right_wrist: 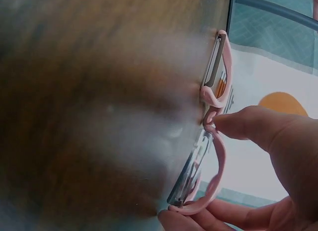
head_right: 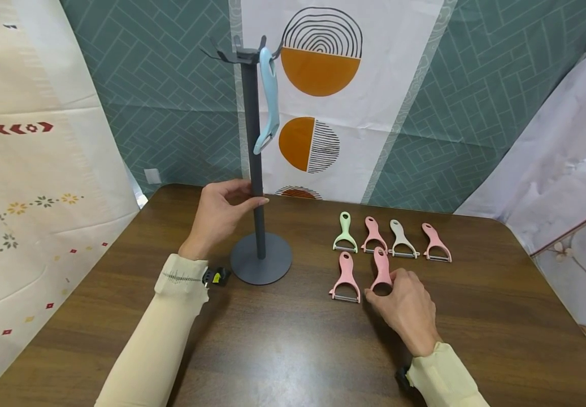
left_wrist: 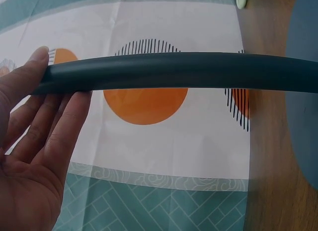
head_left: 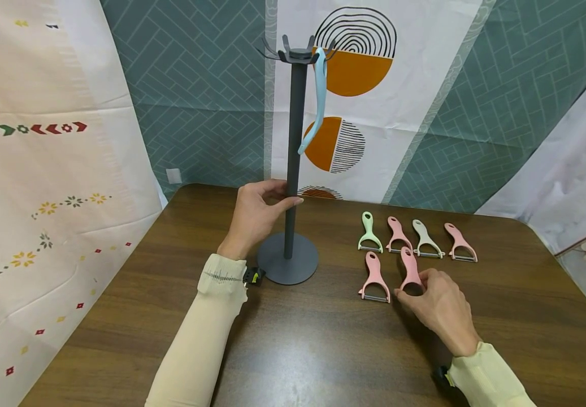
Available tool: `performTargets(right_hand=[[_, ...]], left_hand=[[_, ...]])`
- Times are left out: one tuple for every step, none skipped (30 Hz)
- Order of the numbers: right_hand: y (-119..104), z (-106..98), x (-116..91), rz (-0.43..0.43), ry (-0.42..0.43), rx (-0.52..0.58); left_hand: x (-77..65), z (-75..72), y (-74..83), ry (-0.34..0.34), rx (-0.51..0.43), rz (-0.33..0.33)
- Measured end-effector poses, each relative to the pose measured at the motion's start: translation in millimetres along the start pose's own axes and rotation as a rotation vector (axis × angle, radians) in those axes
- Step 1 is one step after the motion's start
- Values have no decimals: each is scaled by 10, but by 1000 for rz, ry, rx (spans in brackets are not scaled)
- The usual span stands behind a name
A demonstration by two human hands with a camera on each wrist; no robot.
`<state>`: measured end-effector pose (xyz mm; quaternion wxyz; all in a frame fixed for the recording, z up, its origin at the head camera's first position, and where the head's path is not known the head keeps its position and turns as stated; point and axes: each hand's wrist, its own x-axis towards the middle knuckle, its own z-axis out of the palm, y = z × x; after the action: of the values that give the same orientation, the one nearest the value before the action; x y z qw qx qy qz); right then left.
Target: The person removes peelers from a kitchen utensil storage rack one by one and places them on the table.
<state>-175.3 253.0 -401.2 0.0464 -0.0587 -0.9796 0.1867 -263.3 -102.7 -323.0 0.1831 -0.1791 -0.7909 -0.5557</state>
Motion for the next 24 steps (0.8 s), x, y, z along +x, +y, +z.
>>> performTargets(right_hand=[[-2,1,-1,0,-3,-4],[-4,1,-2,0,-6,-9],[-6,1,-3,-1,-8,-13],[-6,2,-4,-2,-9,-18],[-6,2,-4,-3,-10,-22],[-6,1,-4,-4,-10,-25],[-6,1,-4,-4,-12,-28],[-5,-3,-3,-6,-14,-31],[-6,-4,-4,-7,-15,-36],[-8,-5,-5,-7,-16,-39],[-10,-7,-7,-7,-19,-42],[-11,-8,-7,-7,-21,-45],[-12,-9,-7,-5,-24,-48],[-12,-10,-7,-4,-26,-50],[-13,-8,-8,0,-28,-52],[-14,-9,-7,3,-32,-53],[-13,-13,-4,5,-36,-54],[-12,-17,-2,7,-39,-56],[-14,-18,-1,10,-43,-57],[-15,-18,-1,11,-46,-59],[-16,-18,-1,10,-47,-62],[-17,-17,-2,11,-48,-65],[-17,-16,-3,11,-49,-68],[-18,-12,-5,11,-49,-72]], left_hand=[[-1,-1,1,0,0,-2],[-2,-1,3,0,-1,-2],[-3,-2,5,-1,-3,-2],[-5,-3,6,-1,0,-3],[-5,-3,6,-1,0,-2],[-4,-3,5,-1,0,0],[-4,-2,3,-1,1,1],[-4,-1,1,-1,1,2],[-3,0,-2,-1,3,2],[-2,2,-6,0,3,2],[-1,4,-8,0,0,1],[-2,5,-9,0,-2,-1],[-2,5,-10,1,-6,-2],[-2,4,-9,2,-9,-4],[-4,4,-6,2,-11,-7],[-3,4,-4,2,-14,-8],[-4,3,-1,1,-17,-10],[-2,3,-2,1,-19,-11],[0,4,-4,1,-18,-12],[0,2,-2,1,-17,-13],[0,1,-1,1,-16,-13],[2,1,-2,0,-15,-13],[1,-1,-1,0,-14,-14],[0,-1,0,-1,-13,-14]])
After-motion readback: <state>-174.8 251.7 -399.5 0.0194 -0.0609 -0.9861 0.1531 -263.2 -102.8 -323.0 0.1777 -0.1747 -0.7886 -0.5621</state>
